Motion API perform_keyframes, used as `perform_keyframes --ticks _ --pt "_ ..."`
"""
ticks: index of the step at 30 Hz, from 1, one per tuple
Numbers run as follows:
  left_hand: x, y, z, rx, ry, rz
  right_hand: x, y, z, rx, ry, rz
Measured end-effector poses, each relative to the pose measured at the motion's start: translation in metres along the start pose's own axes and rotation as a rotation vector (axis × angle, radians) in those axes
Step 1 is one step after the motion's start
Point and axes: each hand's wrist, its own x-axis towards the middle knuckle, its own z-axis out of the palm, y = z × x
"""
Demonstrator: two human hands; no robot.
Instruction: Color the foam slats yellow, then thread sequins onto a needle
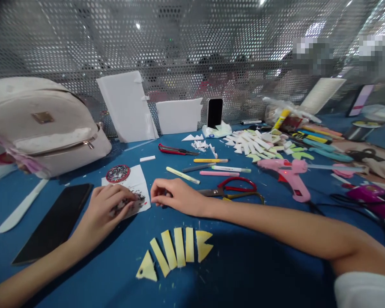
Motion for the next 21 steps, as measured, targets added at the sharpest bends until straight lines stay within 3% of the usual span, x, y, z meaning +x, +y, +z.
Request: perform_keyframes --ticks 3,6,9,17,21 --pt "0.0 0.001 0.0 0.063 -0.024 0.049 -0.001 0.011 -0.007 -0.218 0.114 -0.089" --pt "0.0 0.0 0.0 0.075 -0.057 0.115 0.001 0.023 -0.017 -0.656 0.158 -0.234" --pt "-0.002 -0.001 0.0 0.074 -0.079 0.164 0.002 0.033 -0.022 -0.902 0.186 -0.229" --pt "-0.004 0.001 -0.001 0.04 -0.078 0.171 0.007 0.038 -0.026 -1.015 0.255 -0.057" --pt "-0.004 0.0 -0.001 0.038 -0.081 0.176 0.01 0.037 -0.035 -0.976 0.228 0.0"
